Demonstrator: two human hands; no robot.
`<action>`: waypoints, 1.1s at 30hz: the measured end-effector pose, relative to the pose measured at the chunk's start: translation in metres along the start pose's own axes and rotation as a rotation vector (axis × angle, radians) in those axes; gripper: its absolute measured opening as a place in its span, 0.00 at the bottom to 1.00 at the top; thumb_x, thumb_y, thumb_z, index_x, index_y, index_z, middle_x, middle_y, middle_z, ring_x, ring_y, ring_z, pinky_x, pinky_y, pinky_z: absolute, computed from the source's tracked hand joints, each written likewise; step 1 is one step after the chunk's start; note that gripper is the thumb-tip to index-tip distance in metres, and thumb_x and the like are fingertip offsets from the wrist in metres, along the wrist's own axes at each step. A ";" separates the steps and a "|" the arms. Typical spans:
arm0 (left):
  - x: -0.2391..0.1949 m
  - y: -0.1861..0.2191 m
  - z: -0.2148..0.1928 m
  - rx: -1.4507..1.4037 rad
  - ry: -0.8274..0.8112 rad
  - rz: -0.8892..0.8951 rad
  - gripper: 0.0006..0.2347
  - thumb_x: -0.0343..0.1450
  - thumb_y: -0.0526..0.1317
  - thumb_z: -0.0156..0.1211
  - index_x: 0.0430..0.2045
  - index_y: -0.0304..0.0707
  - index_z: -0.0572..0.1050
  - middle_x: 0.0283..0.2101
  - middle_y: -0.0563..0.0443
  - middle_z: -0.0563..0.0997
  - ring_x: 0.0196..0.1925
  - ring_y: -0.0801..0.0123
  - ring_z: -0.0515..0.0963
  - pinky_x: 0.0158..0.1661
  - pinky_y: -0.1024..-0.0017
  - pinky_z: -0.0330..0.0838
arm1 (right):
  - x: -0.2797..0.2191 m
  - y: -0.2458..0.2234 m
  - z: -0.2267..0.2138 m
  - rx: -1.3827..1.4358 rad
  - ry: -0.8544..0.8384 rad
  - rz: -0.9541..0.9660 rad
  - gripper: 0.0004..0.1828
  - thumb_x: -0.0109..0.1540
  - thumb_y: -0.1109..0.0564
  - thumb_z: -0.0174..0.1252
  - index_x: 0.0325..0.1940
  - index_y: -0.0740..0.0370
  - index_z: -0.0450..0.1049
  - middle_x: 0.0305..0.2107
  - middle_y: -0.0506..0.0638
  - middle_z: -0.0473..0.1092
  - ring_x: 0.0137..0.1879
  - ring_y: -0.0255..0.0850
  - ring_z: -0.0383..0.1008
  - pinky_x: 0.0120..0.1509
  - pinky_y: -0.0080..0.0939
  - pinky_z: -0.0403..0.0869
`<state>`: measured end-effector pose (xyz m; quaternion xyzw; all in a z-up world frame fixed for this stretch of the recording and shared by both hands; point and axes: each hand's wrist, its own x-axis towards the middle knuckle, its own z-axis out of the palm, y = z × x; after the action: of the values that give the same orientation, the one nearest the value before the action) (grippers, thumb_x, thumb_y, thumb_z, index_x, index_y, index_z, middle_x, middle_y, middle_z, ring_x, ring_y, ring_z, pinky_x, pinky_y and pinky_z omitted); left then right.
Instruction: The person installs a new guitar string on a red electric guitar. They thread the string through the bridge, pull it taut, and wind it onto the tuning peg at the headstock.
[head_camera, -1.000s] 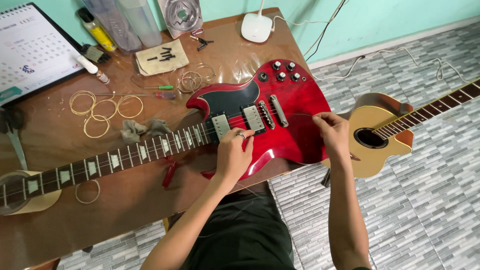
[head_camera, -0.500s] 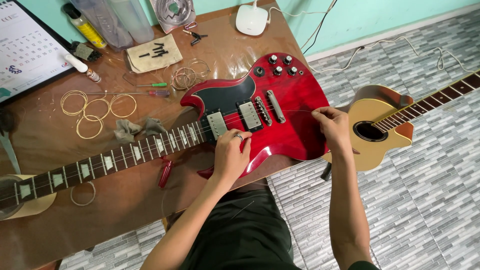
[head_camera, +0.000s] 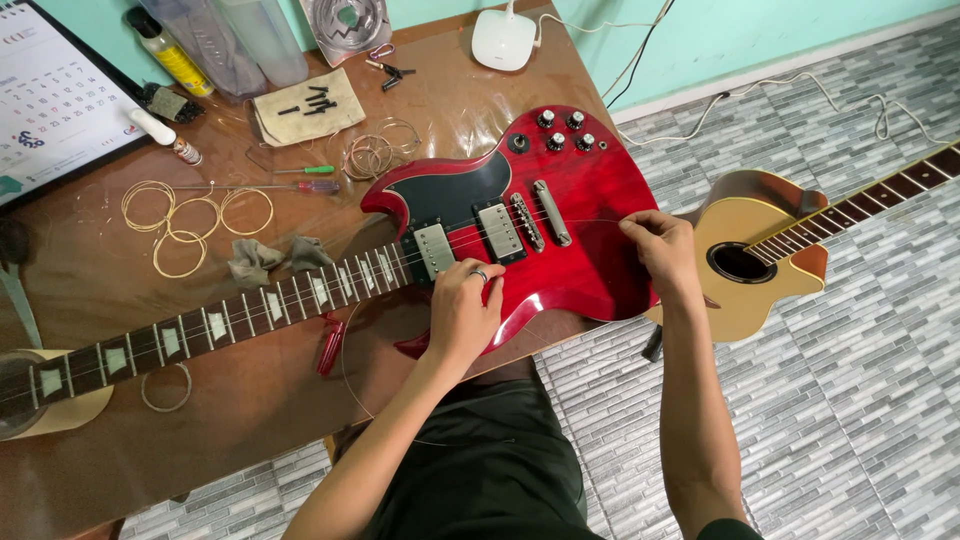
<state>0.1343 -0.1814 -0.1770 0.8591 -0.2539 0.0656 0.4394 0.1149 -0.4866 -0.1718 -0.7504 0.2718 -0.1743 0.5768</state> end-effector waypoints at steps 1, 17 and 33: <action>0.000 0.000 0.000 0.000 0.001 -0.001 0.05 0.73 0.37 0.60 0.38 0.42 0.83 0.36 0.49 0.81 0.43 0.57 0.82 0.46 0.64 0.71 | 0.000 -0.001 0.000 0.000 -0.001 -0.001 0.04 0.59 0.62 0.64 0.37 0.64 0.81 0.15 0.47 0.62 0.17 0.26 0.59 0.19 0.26 0.59; 0.003 0.002 0.004 0.034 0.022 0.021 0.05 0.72 0.37 0.62 0.37 0.42 0.83 0.35 0.50 0.80 0.41 0.58 0.82 0.46 0.64 0.71 | 0.011 -0.022 0.017 -0.306 -0.175 -0.064 0.07 0.58 0.57 0.67 0.39 0.58 0.84 0.28 0.56 0.77 0.36 0.39 0.73 0.38 0.39 0.72; 0.082 0.015 0.095 0.399 0.024 0.110 0.00 0.63 0.33 0.68 0.23 0.39 0.83 0.44 0.49 0.74 0.58 0.55 0.71 0.50 0.55 0.63 | 0.023 -0.008 0.024 -0.569 -0.149 -0.108 0.09 0.59 0.50 0.67 0.43 0.45 0.85 0.36 0.52 0.78 0.45 0.50 0.80 0.45 0.48 0.78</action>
<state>0.1868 -0.2945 -0.1958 0.9131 -0.2774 0.1486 0.2594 0.1491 -0.4806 -0.1715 -0.9060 0.2264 -0.0662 0.3515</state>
